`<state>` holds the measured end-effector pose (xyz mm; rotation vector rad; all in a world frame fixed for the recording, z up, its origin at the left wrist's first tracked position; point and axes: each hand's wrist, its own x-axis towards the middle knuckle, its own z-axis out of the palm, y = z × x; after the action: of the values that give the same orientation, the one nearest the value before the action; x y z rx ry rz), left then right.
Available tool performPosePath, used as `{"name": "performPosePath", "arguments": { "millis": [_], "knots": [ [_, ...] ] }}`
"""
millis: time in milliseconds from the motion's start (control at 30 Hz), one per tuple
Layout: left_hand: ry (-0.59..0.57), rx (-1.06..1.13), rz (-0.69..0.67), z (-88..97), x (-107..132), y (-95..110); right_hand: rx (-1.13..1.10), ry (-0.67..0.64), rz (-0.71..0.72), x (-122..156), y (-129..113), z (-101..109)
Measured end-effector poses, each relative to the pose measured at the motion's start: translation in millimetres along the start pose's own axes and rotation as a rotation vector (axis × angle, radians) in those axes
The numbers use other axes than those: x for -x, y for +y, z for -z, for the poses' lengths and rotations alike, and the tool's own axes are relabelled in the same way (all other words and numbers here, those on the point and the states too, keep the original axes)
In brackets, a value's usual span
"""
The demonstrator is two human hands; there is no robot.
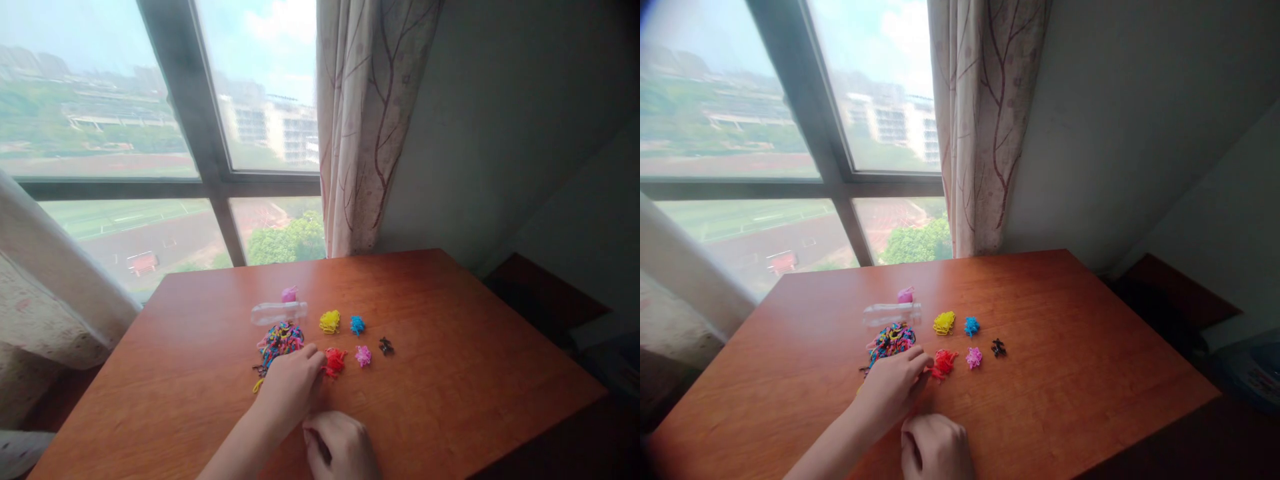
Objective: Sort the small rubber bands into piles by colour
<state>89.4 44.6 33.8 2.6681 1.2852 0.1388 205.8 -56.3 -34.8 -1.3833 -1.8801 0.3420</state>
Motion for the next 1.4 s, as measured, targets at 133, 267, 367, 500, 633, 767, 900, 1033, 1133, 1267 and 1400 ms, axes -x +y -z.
{"name": "performPosePath", "arguments": {
  "millis": [133, 267, 367, 500, 633, 767, 900, 1033, 1133, 1267, 1400],
  "knots": [
    [0.070, 0.023, 0.079, 12.4, 22.5, -25.8, -0.017, -0.033, -0.016, -0.8, -1.7, 2.5],
    [0.180, 0.065, 0.248, 20.8, 52.8, -62.6, 0.014, -0.046, -0.019, -0.2, -2.3, 1.8],
    [0.217, 0.053, 0.365, 19.4, 71.5, -84.0, 0.041, -0.040, -0.013, 0.5, -1.5, 0.4],
    [0.217, 0.093, 0.406, 11.9, 81.7, -93.9, 0.059, -0.035, 0.009, 0.4, -0.3, 0.2],
    [0.167, 0.140, 0.389, 4.7, 78.8, -88.3, 0.087, -0.031, 0.027, -0.3, -0.3, 1.4],
    [0.132, 0.171, 0.364, -0.4, 75.9, -81.6, 0.113, -0.036, 0.036, -1.0, -1.1, 1.9],
    [0.126, 0.208, 0.318, -4.1, 77.7, -76.6, 0.120, -0.038, 0.035, -1.7, -2.4, 1.9],
    [0.114, 0.248, 0.275, -7.3, 77.8, -69.6, 0.121, -0.039, 0.020, -3.8, -3.7, 2.8],
    [0.114, 0.272, 0.248, -10.8, 77.5, -65.7, 0.137, -0.057, 0.004, -8.2, -5.3, 3.9],
    [0.158, 0.332, 0.214, -13.2, 81.3, -63.7, 0.173, -0.098, -0.048, -19.4, -11.2, 3.8],
    [0.172, 0.380, 0.187, -10.7, 85.8, -62.3, 0.221, -0.110, -0.101, -32.9, -20.1, -0.6]
  ]
}}
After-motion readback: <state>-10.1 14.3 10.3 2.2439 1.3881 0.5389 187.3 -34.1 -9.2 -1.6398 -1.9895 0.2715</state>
